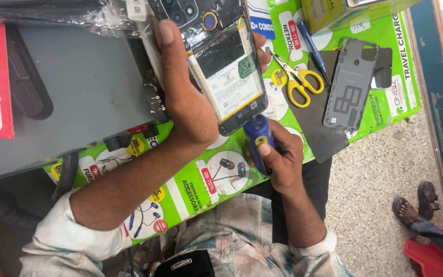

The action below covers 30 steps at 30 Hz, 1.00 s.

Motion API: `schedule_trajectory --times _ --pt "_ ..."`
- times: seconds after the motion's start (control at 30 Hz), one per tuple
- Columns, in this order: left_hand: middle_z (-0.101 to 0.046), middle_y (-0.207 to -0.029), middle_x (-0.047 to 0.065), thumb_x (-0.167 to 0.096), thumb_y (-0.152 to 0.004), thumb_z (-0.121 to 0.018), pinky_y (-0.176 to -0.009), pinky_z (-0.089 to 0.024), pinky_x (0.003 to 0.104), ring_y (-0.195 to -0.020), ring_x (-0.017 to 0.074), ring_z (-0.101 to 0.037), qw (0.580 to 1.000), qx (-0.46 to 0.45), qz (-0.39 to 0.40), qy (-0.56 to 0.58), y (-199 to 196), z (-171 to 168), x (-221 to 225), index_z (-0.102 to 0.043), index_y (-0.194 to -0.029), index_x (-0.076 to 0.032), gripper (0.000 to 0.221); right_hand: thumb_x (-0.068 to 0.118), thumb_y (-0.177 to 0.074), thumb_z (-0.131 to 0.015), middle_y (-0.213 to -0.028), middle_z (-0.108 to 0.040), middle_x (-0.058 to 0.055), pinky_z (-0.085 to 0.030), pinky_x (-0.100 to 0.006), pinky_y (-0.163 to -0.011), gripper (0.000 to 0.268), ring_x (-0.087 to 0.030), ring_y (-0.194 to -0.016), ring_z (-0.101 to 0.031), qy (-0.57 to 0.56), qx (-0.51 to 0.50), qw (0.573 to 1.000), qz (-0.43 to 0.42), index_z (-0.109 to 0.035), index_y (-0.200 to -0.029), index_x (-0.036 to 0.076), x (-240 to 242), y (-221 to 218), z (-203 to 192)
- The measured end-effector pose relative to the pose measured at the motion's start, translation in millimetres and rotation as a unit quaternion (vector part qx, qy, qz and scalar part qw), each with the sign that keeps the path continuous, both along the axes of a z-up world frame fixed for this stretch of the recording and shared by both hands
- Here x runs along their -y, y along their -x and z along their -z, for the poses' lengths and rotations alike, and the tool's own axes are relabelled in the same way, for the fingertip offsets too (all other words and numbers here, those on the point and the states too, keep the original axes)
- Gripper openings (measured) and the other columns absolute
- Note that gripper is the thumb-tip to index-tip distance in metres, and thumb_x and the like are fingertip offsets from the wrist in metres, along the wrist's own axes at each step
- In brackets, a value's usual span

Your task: The person uses a blue screwdriver to pry open the back cover of a smartphone. They then use a blue heat gun to apply heat to the phone's edges and a pair of yellow scissors to assist in separating the back cover from the frame.

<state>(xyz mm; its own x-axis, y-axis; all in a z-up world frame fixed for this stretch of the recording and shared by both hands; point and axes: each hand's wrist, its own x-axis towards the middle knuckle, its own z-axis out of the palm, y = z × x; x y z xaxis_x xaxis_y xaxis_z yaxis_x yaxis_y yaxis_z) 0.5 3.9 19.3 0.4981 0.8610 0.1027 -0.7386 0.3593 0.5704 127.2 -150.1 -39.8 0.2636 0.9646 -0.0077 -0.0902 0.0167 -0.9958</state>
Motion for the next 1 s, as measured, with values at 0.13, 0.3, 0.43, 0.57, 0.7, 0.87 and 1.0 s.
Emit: schedule_trajectory --times 0.13,0.3,0.43,0.57,0.7,0.87,1.0 --pt "-0.070 -0.106 0.022 -0.067 -0.112 -0.034 -0.088 -0.055 0.038 -0.095 0.0276 -0.069 1.000 0.008 -0.011 -0.009 -1.9 2.9 0.3 -0.062 -0.121 0.008 0.081 0.033 -0.096 -0.066 -0.085 -0.067 -0.010 -0.050 -0.026 -0.060 0.055 -0.013 -0.064 -0.062 0.004 -0.016 1.000 0.012 -0.061 -0.132 -0.009 2.5 -0.6 1.2" --pt "-0.069 -0.106 0.022 -0.067 -0.112 -0.032 -0.088 -0.054 0.038 -0.093 0.0268 -0.067 1.000 0.010 -0.001 -0.014 -0.2 3.9 -0.8 -0.062 -0.120 0.008 0.081 0.031 -0.096 -0.065 -0.087 -0.067 -0.011 -0.050 -0.026 -0.061 0.055 -0.014 -0.065 -0.062 0.003 -0.022 1.000 0.015 -0.060 -0.133 -0.009 1.7 -0.3 0.6" --pt "-0.067 -0.105 0.020 -0.067 -0.113 -0.031 -0.089 -0.054 0.038 -0.093 0.0264 -0.065 0.999 0.032 0.006 -0.024 -2.1 6.4 -0.1 -0.060 -0.119 0.007 0.079 0.029 -0.097 -0.064 -0.087 -0.067 -0.011 -0.050 -0.026 -0.061 0.054 -0.014 -0.066 -0.062 0.006 -0.038 0.999 0.021 -0.060 -0.135 -0.009 2.6 0.1 1.3" --pt "-0.068 -0.106 0.021 -0.067 -0.113 -0.030 -0.088 -0.054 0.038 -0.093 0.0264 -0.066 0.999 0.020 0.003 -0.028 -1.4 6.6 -1.2 -0.061 -0.120 0.007 0.080 0.028 -0.097 -0.064 -0.087 -0.067 -0.011 -0.050 -0.027 -0.061 0.054 -0.014 -0.066 -0.062 0.000 -0.039 0.999 0.028 -0.059 -0.135 -0.009 2.2 1.7 1.0" --pt "-0.068 -0.107 0.021 -0.067 -0.113 -0.029 -0.089 -0.055 0.038 -0.094 0.0260 -0.066 0.999 0.013 0.001 -0.034 -1.2 7.0 -1.2 -0.061 -0.120 0.006 0.081 0.030 -0.098 -0.064 -0.086 -0.066 -0.012 -0.050 -0.027 -0.060 0.053 -0.015 -0.064 -0.061 -0.005 -0.040 0.999 0.028 -0.060 -0.133 -0.010 2.3 2.1 -0.3" --pt "-0.070 -0.108 0.021 -0.068 -0.112 -0.029 -0.088 -0.055 0.038 -0.094 0.0258 -0.067 0.999 -0.003 -0.005 -0.042 -0.3 8.7 -2.3 -0.062 -0.121 0.006 0.082 0.030 -0.098 -0.065 -0.084 -0.066 -0.012 -0.050 -0.028 -0.060 0.051 -0.015 -0.063 -0.061 -0.009 -0.042 0.999 0.029 -0.061 -0.129 -0.010 1.2 2.9 -1.4" --pt "-0.068 -0.106 0.020 -0.068 -0.114 -0.030 -0.088 -0.055 0.037 -0.094 0.0258 -0.067 0.999 0.008 -0.002 -0.044 -0.4 10.5 -2.1 -0.061 -0.119 0.006 0.080 0.031 -0.098 -0.064 -0.083 -0.066 -0.012 -0.050 -0.027 -0.059 0.051 -0.015 -0.062 -0.061 -0.005 -0.043 0.999 0.033 -0.061 -0.128 -0.011 0.5 2.5 -3.0"
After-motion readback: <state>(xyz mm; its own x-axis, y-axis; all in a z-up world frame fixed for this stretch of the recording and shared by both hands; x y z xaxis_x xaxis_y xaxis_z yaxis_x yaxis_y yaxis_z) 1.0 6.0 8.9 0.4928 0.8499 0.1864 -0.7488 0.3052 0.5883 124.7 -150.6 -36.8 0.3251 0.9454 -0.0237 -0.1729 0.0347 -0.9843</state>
